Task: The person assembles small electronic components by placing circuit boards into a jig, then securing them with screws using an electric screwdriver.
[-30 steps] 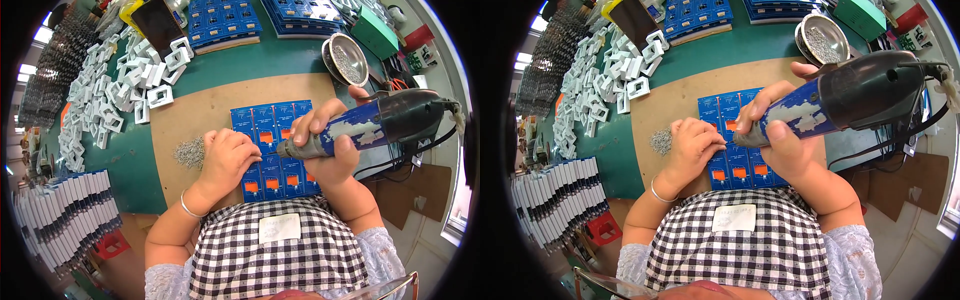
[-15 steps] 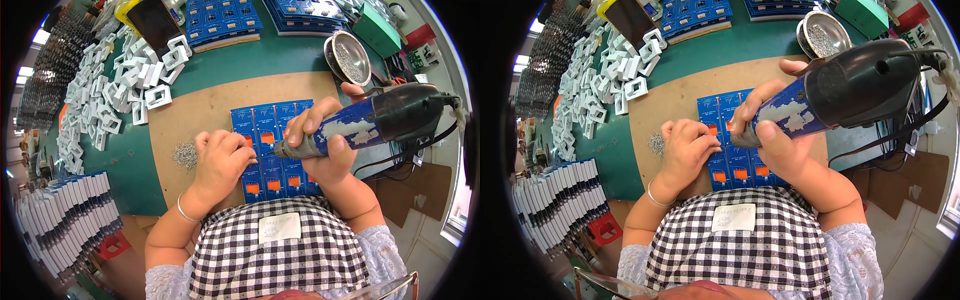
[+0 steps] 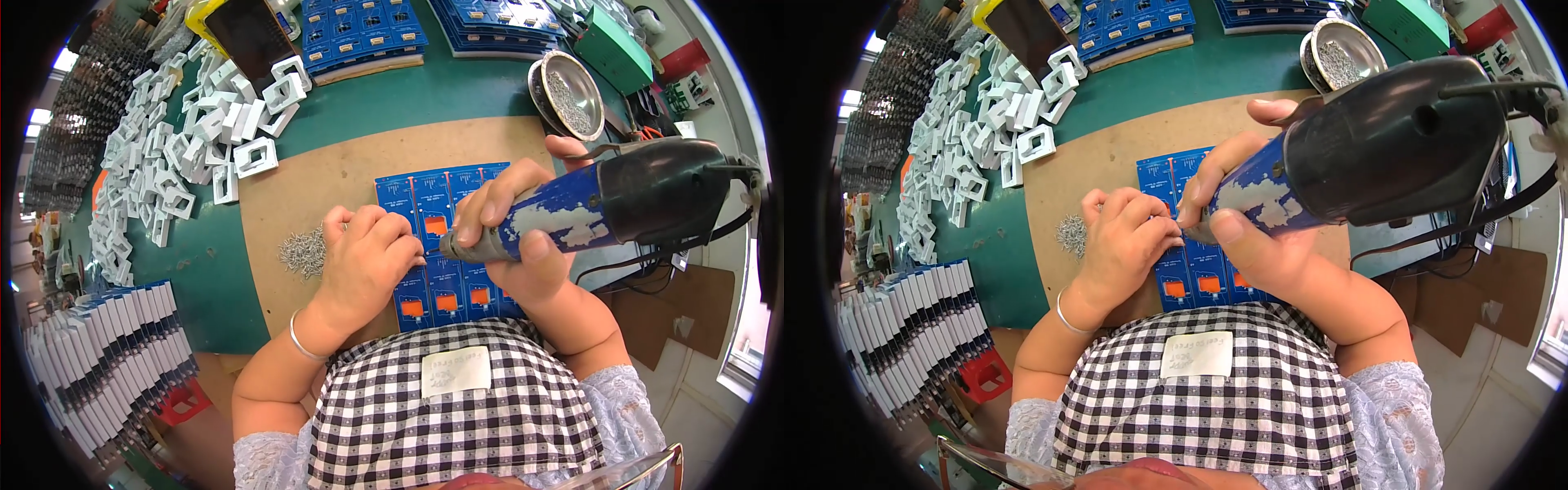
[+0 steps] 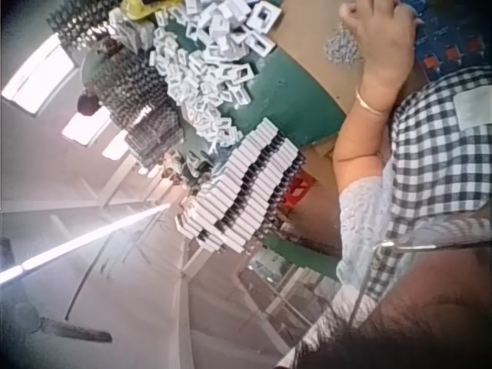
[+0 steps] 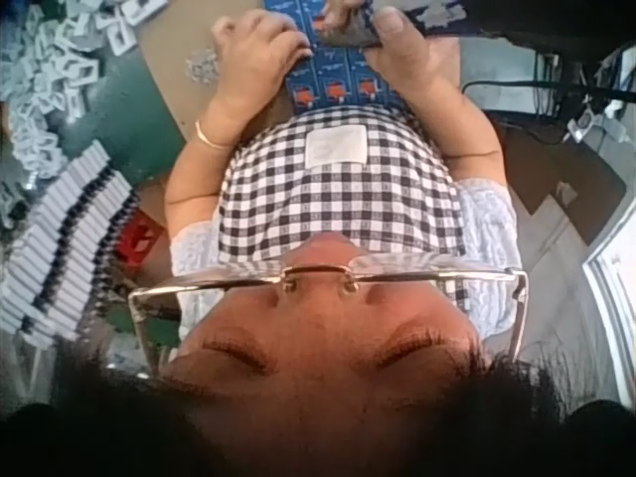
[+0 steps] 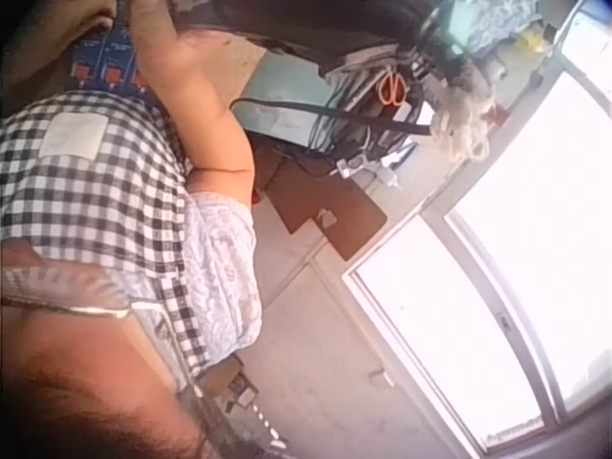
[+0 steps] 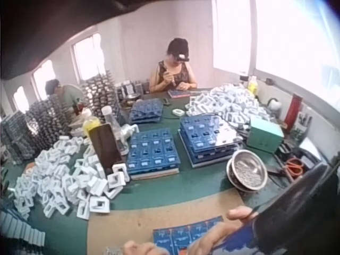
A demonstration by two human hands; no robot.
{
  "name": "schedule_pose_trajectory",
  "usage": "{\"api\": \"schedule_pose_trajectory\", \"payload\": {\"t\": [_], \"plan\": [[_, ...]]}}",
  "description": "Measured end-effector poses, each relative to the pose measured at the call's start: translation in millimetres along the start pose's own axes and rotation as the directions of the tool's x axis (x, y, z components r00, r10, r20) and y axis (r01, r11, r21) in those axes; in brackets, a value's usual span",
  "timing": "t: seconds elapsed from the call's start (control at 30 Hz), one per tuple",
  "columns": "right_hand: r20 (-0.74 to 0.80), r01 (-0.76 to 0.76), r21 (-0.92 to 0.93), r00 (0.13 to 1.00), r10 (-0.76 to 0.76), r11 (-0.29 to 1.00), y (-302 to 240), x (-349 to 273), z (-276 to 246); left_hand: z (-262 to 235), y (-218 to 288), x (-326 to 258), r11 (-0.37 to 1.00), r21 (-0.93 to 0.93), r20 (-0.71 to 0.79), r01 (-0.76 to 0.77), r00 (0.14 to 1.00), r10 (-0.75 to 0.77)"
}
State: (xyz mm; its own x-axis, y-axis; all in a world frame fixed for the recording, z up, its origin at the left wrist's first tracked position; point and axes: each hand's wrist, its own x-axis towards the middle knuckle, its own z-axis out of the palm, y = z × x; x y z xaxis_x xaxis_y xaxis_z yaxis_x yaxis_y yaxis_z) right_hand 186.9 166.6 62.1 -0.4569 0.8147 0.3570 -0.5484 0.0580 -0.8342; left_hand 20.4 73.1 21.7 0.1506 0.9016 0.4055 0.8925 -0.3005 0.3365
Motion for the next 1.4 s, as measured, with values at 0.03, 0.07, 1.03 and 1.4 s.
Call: {"api": "schedule_pose_trajectory", "payload": {"t": [0.03,0.07,1.03,1.4], "plan": [[0.002,0.001,-0.001,1.000,-0.001,1.000,0,0,0,0,-1,1,0.999,-0.041,0.007,0.004,1.000,-0.003],[0.028,-0.003,-0.033,1.000,0.003,0.999,1,-1,-1,1,-2,1,0.999,-0.041,0.005,0.003,1.000,-0.003],[0.400,0.224,-0.576,0.916,0.032,0.786,12,8,22,-36,-45,-48,0.943,0.003,0.054,0.333,0.942,-0.332],[-0.209,-0.035,0.331,0.972,0.109,0.943,24,11,-19,-36,-44,-57,0.903,-0.059,-0.036,0.426,0.903,-0.429]]}}
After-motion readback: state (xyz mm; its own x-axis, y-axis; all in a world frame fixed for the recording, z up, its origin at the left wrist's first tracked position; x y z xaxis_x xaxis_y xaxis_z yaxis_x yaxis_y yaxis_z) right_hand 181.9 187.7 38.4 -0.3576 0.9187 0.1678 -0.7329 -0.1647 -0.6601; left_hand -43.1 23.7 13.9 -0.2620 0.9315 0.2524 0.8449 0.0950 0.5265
